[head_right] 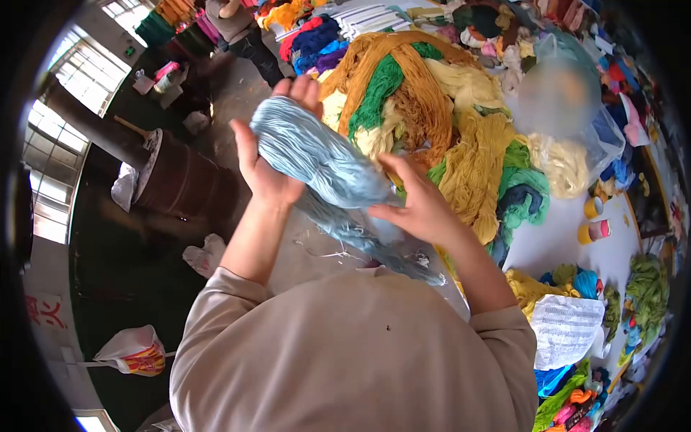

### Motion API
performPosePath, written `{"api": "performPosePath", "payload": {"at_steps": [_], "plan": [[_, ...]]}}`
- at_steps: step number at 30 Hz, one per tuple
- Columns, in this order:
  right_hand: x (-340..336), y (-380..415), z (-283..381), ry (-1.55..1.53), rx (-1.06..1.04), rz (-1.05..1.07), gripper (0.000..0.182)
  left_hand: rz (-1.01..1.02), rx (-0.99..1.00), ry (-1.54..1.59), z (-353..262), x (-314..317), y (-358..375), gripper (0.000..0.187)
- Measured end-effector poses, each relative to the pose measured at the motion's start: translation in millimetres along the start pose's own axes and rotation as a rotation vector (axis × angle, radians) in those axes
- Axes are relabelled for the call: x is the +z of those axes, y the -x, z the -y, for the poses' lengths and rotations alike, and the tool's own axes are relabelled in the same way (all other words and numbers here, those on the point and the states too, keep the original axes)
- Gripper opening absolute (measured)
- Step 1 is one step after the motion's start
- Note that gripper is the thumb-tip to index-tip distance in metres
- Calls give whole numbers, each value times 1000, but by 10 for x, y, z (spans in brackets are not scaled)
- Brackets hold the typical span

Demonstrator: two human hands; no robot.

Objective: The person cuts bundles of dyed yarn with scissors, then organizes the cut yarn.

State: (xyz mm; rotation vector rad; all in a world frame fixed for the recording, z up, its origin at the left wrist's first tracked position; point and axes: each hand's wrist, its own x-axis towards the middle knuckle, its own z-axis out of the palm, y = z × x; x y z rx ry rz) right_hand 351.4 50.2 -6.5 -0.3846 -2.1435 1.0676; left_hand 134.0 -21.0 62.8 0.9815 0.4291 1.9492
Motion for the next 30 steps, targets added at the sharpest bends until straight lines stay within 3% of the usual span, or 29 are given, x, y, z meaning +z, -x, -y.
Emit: {"api": "performPosePath", "payload": {"at_steps": [1, 4, 8, 11, 15, 16, 18, 21, 22, 24, 25, 27, 28, 30], "plan": [[15, -86, 171, 107, -84, -205, 57, -90, -56, 122, 13, 127, -32, 78], [-91, -241, 462, 309, -473, -204, 28, -98, -175, 221, 95, 197, -38, 67], [151, -337, 438, 468, -389, -57, 9, -44, -221, 113, 141, 88, -49, 70], [136, -247, 370, 286, -430, -11, 11, -153, -170, -58, 33, -118, -103, 59], [17, 98, 148, 97, -326, 45, 15, -23, -107, -281, 11, 0, -24, 57], [-12, 166, 147, 90, -323, 57, 15, -14, -143, -367, 1, 55, 19, 65], [-95, 263, 235, -174, -64, 178, 17, 17, -147, -651, -13, 9, 46, 66], [-215, 24, 464, -277, -391, 40, 18, 58, -40, -886, -31, -52, 53, 67], [-236, -47, 495, -340, -439, 133, 17, -11, -60, -871, -60, 1, 87, 33], [-206, -16, 463, -371, -227, 347, 17, 39, 84, -979, -83, -122, 43, 31], [-178, 26, 496, -334, 37, 392, 20, -37, 64, -907, -115, -169, 13, 27], [-100, 72, 389, -134, 80, 288, 18, -158, -36, -906, -188, -108, 65, 26], [-111, 90, 425, -125, 128, 280, 17, -49, 92, -1097, -207, -52, 80, 26], [-184, 90, 516, -144, 113, 355, 17, -11, 163, -1162, -99, -313, 104, 25]]}}
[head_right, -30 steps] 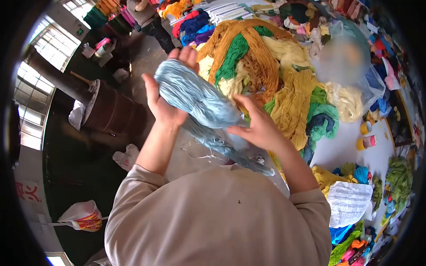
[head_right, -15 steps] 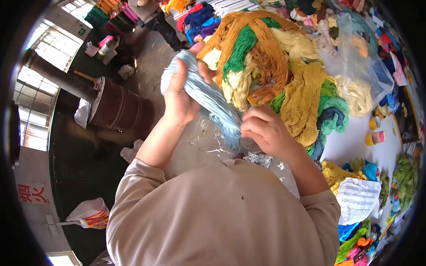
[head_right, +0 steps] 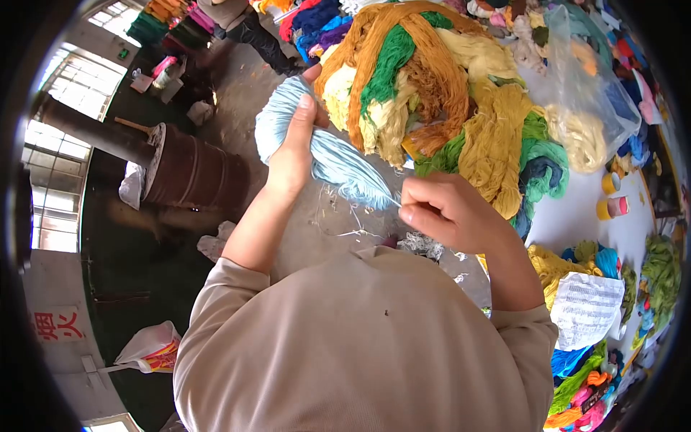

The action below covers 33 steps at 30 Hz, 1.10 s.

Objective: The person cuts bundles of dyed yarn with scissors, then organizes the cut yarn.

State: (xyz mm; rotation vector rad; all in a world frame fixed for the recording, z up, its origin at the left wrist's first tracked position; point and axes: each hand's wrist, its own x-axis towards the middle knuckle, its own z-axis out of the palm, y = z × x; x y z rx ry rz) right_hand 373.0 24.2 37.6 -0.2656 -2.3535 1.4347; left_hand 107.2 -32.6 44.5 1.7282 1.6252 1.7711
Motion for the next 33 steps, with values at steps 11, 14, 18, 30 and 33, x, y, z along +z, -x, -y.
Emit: {"api": "performPosePath", "payload": {"at_steps": [11, 14, 18, 30, 33], "plan": [[178, -42, 14, -444, -231, -74, 26, -137, -116, 67, 79, -173, -58, 35], [225, 100, 12, -84, 136, -77, 27, -85, 54, -212, -16, -134, 9, 31], [222, 352, 134, -39, 204, -8, 24, 49, 119, -333, 24, -19, 221, 29], [565, -7, 70, -77, -533, -140, 5, 98, -298, 824, -14, 62, 265, 83], [703, -134, 222, -528, -562, -63, 19, 12, -533, 1104, 21, 113, 271, 68]]}}
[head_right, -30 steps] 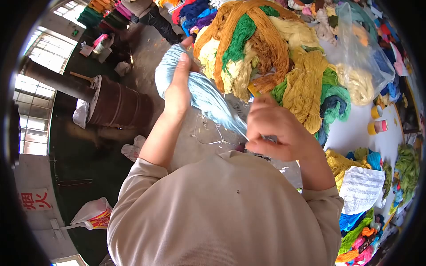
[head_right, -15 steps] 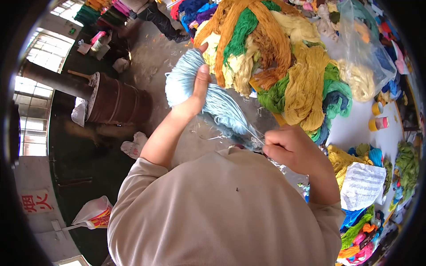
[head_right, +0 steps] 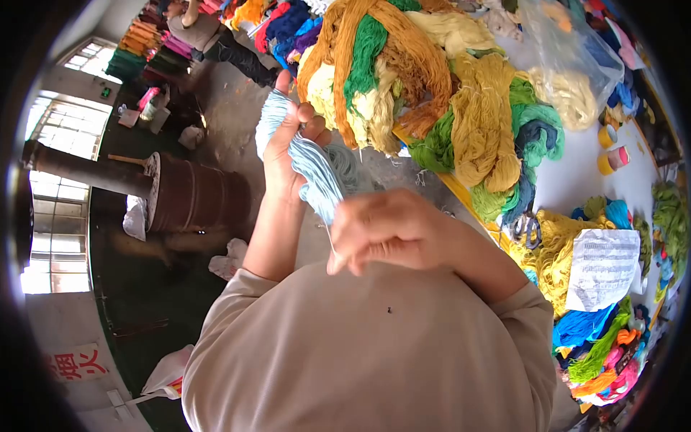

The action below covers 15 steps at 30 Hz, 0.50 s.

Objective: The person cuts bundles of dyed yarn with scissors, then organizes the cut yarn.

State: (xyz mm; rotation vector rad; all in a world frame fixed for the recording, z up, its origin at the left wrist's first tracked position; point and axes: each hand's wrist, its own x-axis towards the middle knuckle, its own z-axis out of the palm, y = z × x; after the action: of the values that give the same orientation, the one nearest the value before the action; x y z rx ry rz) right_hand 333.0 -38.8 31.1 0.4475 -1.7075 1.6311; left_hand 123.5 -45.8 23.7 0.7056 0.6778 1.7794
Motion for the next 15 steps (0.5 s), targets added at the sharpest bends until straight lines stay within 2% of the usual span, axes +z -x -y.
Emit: {"api": "performPosePath", "payload": {"at_steps": [1, 2, 3, 5, 6, 8, 11, 12, 13, 14, 15], "plan": [[25, 42, 17, -173, 201, -62, 23, -20, -15, 63, 17, -16, -21, 63], [42, 93, 19, -345, 404, -124, 27, -113, -8, 8, 45, -36, -63, 47], [36, 138, -85, -382, 471, -89, 34, -166, -19, -14, 49, -85, -115, 43], [57, 192, -248, -4, 606, -71, 31, -277, -25, -41, 101, -200, -240, 29], [62, 226, -293, 7, 707, -128, 28, -355, -11, -68, 171, -242, -293, 27], [130, 206, -256, 63, 741, -268, 29, -477, 70, -135, 365, -397, -426, 25], [229, 310, -386, 151, 735, -364, 27, -509, 178, -359, 652, -638, -549, 30], [266, 351, -401, 199, 711, -421, 26, -644, 213, -710, 740, -900, -691, 35], [328, 450, -300, 17, 884, -316, 27, -772, 242, -1069, 798, -1274, -866, 40], [493, 646, -373, 40, 685, -210, 27, -784, 357, -610, 748, -1695, -1031, 52], [499, 625, -108, -67, 950, -240, 26, -794, 192, -364, 282, -1551, -924, 59]]}}
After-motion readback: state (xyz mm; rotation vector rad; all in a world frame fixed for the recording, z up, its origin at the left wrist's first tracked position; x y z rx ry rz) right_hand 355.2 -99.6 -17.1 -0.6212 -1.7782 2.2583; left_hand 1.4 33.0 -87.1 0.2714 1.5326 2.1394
